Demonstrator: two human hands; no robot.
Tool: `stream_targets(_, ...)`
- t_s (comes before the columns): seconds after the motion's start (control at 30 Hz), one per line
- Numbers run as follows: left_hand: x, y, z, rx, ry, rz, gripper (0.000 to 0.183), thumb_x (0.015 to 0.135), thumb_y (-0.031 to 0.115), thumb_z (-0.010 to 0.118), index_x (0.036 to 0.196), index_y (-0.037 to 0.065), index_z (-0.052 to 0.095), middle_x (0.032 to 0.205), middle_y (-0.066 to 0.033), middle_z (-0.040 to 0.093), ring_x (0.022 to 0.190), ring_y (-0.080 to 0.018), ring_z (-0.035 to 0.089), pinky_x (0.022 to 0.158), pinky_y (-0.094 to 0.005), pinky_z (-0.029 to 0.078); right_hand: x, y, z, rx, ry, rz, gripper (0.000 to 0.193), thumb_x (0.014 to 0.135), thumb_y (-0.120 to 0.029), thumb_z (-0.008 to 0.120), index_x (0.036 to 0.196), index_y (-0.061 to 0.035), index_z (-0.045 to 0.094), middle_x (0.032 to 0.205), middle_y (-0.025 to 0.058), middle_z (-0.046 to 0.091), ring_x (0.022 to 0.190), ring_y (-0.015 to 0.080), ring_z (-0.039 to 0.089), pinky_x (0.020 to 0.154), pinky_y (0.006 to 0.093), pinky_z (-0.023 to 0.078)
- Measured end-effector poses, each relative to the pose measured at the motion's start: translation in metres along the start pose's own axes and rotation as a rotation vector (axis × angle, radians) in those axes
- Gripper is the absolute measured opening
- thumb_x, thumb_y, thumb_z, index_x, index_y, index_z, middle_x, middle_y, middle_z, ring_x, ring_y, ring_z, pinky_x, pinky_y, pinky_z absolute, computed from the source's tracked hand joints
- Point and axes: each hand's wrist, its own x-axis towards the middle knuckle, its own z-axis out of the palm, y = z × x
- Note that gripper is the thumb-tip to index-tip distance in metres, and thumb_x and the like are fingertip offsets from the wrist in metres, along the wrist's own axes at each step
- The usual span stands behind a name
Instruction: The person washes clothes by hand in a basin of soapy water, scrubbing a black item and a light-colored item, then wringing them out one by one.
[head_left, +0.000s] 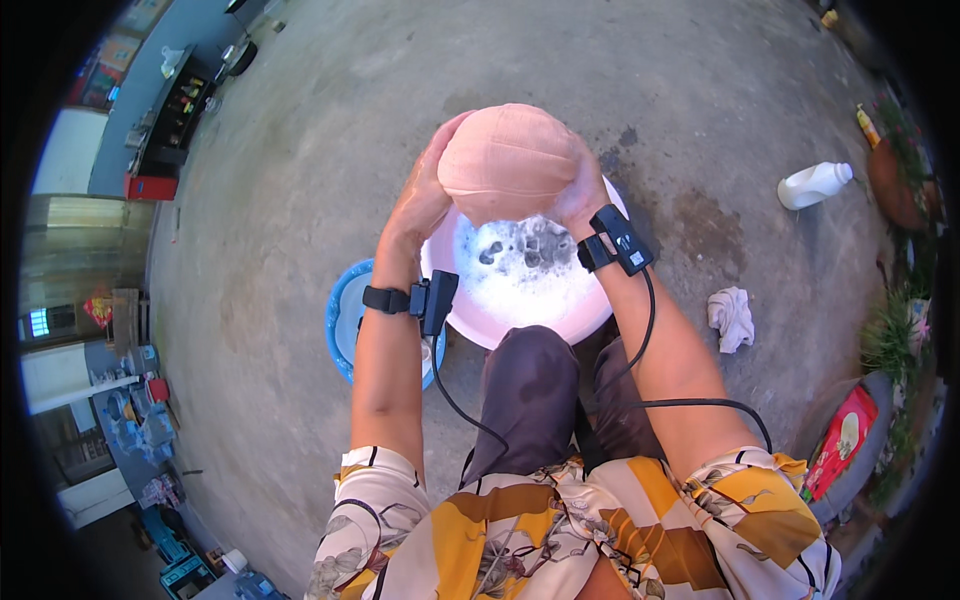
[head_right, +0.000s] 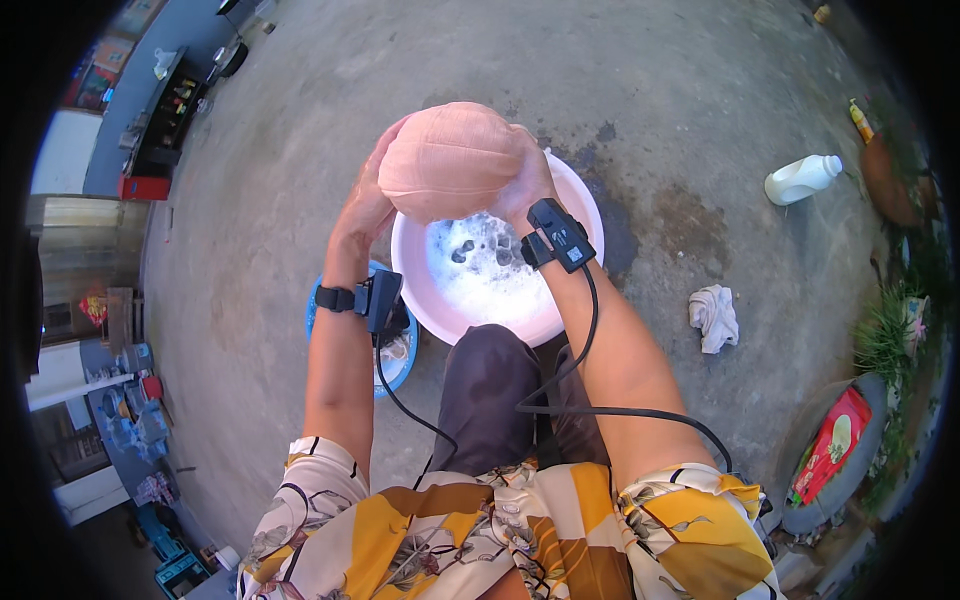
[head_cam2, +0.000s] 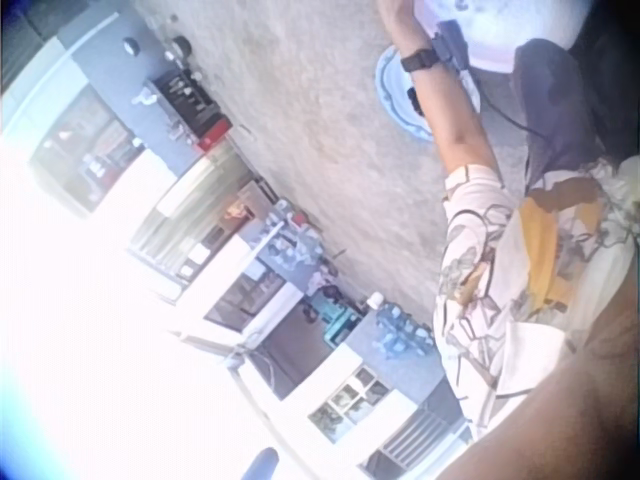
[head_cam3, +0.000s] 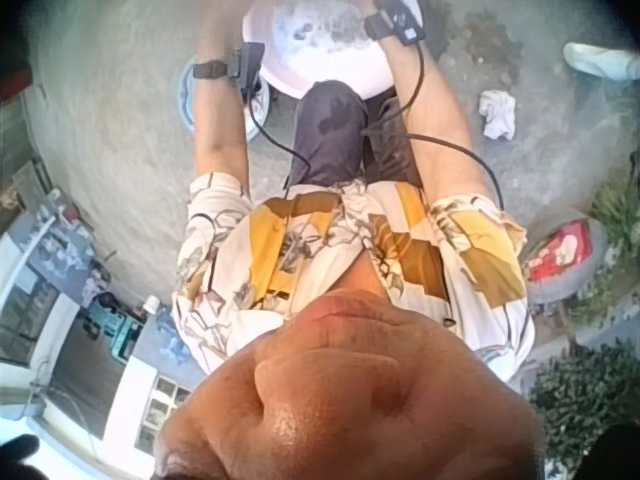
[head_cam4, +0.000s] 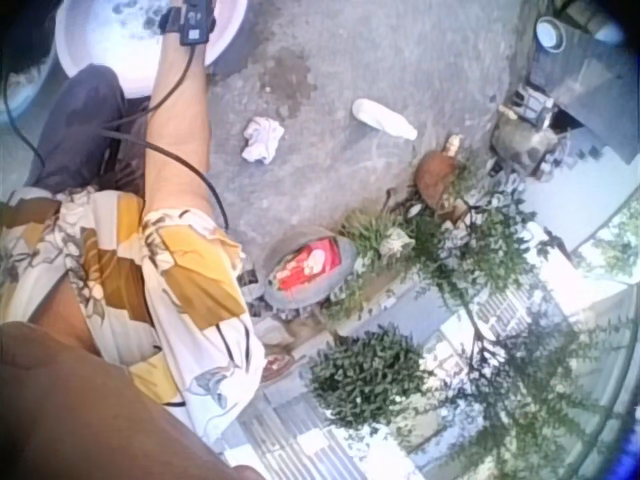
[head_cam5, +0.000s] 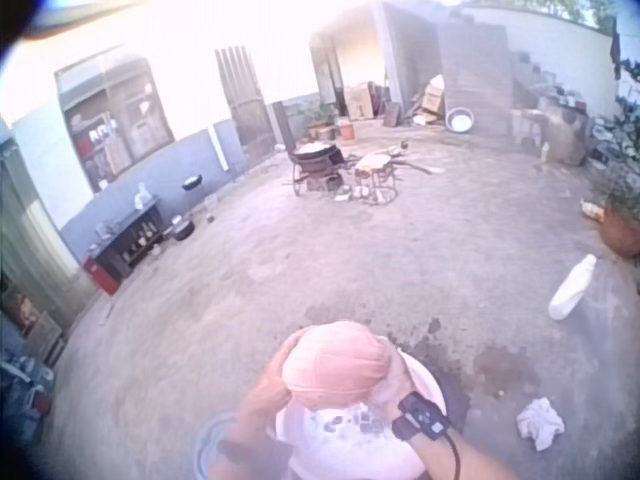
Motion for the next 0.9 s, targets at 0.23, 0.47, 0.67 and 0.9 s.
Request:
stream_targets(0.23,-0.018,0.016,0.008,-0.046,-0.088,0.154,0.103,0.056,0.025,0.088,0.141,0.015,0.03,0.14,-0.0119,0.034,0.132,-0.0307,0.031,0.109,-0.0425,0.026,-0.017,0.012,0.007,-0.011,-0.021,0.056,0.036,0.093,-0.028,0.044,0.122,-0.0082,0.048,0.122,0.0121,0.053,0.11,0.0257,0.054,0.089,0.0429,0.048)
stream_targets(0.47,-0.009,-0.019,0.019,-0.372,0.271,0.028,0.043,0.078,0.035,0.073,0.101,0.01,0.048,0.095,-0.0063,0.055,0.087,-0.0158,0.057,0.067,-0.0304,0.054,-0.008,0.005,0.008,-0.226,0.249,-0.249,0.017,0.086,-0.012,0.057,0.102,-0.0078,0.053,0.107,0.0096,0.057,0.101,0.0216,0.057,0.087,0.0359,0.049)
stream_targets(0.67,0.002,-0.037,-0.002,-0.497,0.149,-0.314,0.037,0.09,0.039,0.055,0.107,0.006,0.054,0.095,-0.0116,0.062,0.081,-0.0187,0.063,0.061,-0.0364,0.054,-0.021,0.014,0.019,-0.653,0.045,-0.524,0.005,0.079,-0.003,0.055,0.082,-0.0026,0.058,0.089,0.0053,0.058,0.086,0.0165,0.055,0.079,0.0281,0.045)
stream_targets(0.9,0.013,-0.022,-0.01,-0.364,-0.027,-0.706,0.031,0.091,0.03,0.051,0.103,0.003,0.06,0.095,-0.0124,0.066,0.077,-0.0218,0.066,0.067,-0.0381,0.056,-0.035,0.025,0.032,-1.384,-0.221,-0.777,0.009,0.071,-0.002,0.058,0.078,0.0012,0.062,0.079,0.01,0.06,0.074,0.0211,0.059,0.07,0.0278,0.046)
